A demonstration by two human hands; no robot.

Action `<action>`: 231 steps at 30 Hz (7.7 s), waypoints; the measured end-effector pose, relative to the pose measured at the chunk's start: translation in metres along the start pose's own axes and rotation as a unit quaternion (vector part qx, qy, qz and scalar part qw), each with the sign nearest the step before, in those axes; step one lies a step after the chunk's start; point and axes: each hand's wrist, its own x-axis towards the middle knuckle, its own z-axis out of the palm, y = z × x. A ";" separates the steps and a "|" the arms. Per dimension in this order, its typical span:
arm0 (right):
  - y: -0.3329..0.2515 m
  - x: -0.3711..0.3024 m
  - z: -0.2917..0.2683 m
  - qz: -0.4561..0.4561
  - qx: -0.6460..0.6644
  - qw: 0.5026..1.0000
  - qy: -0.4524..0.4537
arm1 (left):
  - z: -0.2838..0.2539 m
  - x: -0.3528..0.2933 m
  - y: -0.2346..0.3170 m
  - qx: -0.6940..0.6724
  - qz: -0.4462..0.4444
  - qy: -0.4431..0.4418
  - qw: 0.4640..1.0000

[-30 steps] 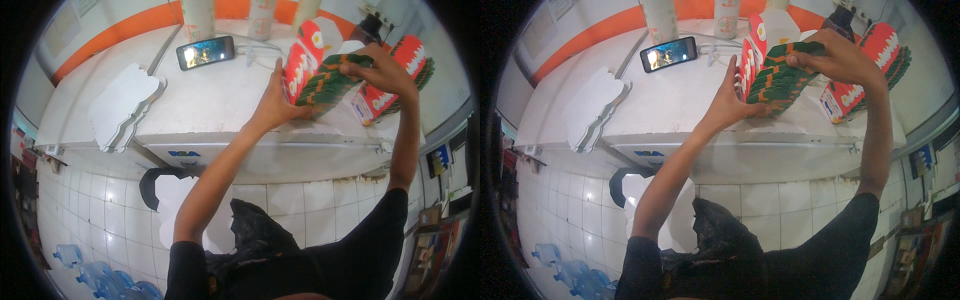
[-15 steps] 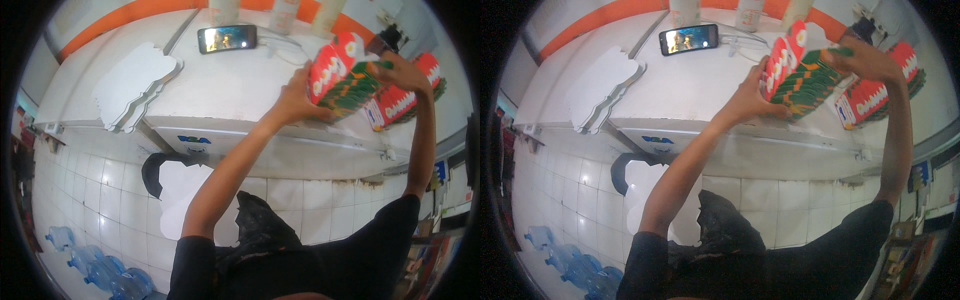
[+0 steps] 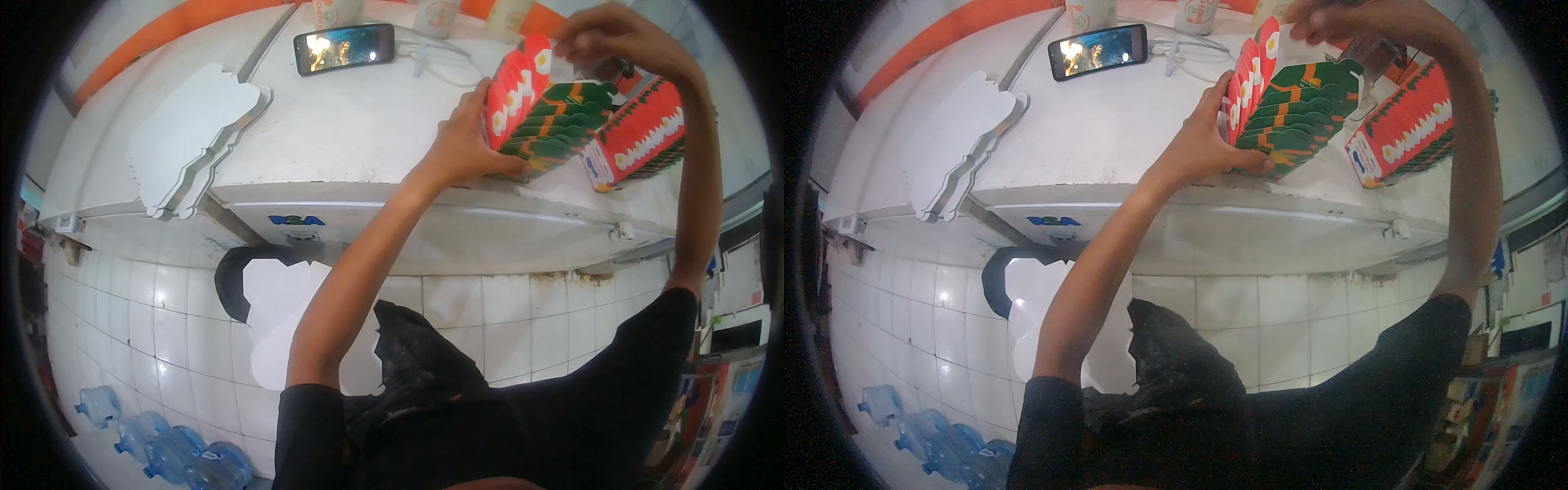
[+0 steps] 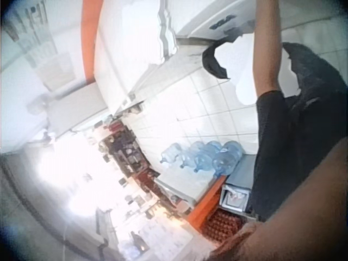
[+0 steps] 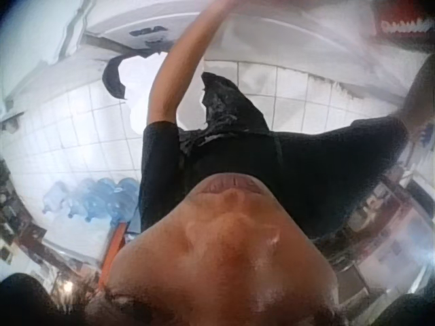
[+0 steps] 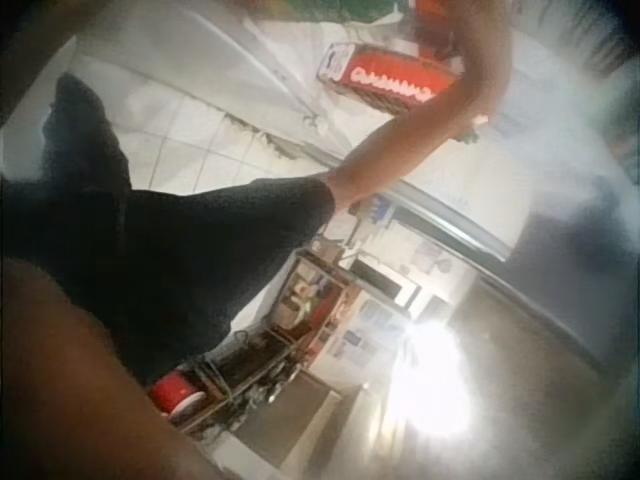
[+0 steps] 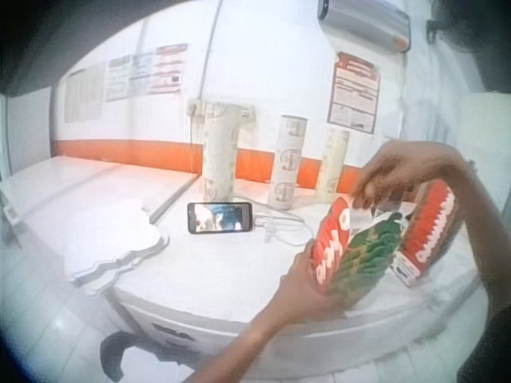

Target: The person repeatedly folds flat, colorful cardboard pieces into small, house-shaped boxes. They manipulate the flaps and edges by hand to form the structure, then place the finished boxes onto a stack on the counter. The process is repeated multiple times throughout the clip.

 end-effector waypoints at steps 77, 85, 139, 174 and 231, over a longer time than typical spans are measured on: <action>-0.139 0.010 0.357 -0.319 0.421 0.799 0.286 | -0.099 -0.318 0.084 0.172 -0.124 0.449 0.868; -0.187 0.005 0.326 -0.488 0.310 0.813 0.073 | -0.093 -0.285 0.114 -0.241 -0.151 0.434 0.855; -0.184 0.008 0.311 -0.565 0.474 0.660 0.143 | -0.113 -0.314 0.163 -0.129 -0.198 0.463 0.854; -0.195 0.023 0.323 -0.446 0.473 0.695 0.307 | -0.104 -0.270 0.127 -0.182 -0.178 0.428 0.867; -0.186 0.019 0.342 -0.288 0.614 0.723 0.131 | -0.086 -0.267 0.103 -0.179 -0.115 0.433 0.876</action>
